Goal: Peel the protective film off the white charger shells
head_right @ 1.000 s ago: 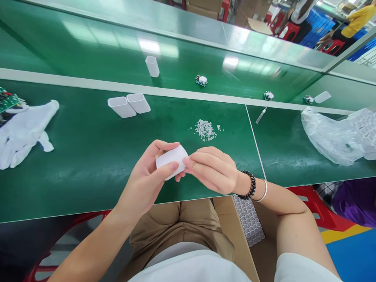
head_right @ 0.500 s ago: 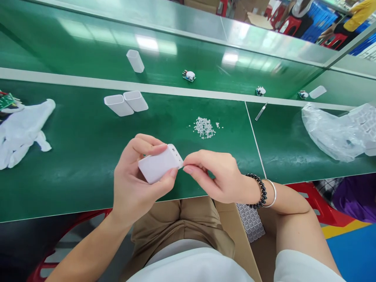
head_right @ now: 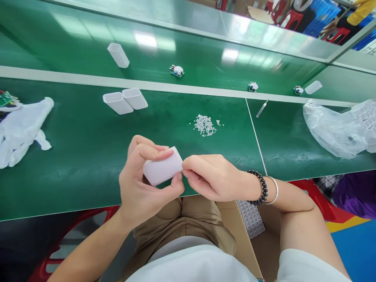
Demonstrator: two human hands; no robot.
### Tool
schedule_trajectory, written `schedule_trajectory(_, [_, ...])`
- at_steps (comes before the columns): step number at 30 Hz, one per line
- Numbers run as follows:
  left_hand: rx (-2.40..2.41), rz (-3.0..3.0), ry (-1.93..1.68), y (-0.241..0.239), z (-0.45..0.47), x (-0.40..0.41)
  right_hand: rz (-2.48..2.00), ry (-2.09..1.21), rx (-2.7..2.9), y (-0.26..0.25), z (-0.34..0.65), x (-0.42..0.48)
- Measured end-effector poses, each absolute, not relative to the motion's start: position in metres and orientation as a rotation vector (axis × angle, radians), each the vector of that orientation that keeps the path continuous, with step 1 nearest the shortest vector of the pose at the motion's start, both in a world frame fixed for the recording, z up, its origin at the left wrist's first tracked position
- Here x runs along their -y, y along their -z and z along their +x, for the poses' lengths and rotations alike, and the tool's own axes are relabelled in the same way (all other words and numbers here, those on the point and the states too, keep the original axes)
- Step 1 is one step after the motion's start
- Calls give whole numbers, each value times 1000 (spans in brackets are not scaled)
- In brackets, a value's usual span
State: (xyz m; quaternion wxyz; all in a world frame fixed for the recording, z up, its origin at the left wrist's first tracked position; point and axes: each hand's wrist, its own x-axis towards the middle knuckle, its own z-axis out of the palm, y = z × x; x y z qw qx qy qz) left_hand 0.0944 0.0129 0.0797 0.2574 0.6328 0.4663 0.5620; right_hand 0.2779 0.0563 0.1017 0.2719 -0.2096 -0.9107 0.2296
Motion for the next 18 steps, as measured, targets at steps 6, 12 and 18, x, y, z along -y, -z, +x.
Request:
schedule_trajectory(6, [-1230,1697,-1447,-75,90,-12,-506,-689,2464,-96,281,-60])
schedule_trajectory(12, [-1209,1689,-1512,-70,92,-13,-523,-663,2434,-93,280,-59])
schedule_trajectory(18, [-1214,1672,-1376,-66,88,-15,-547,-735,2420,-89,282,-63])
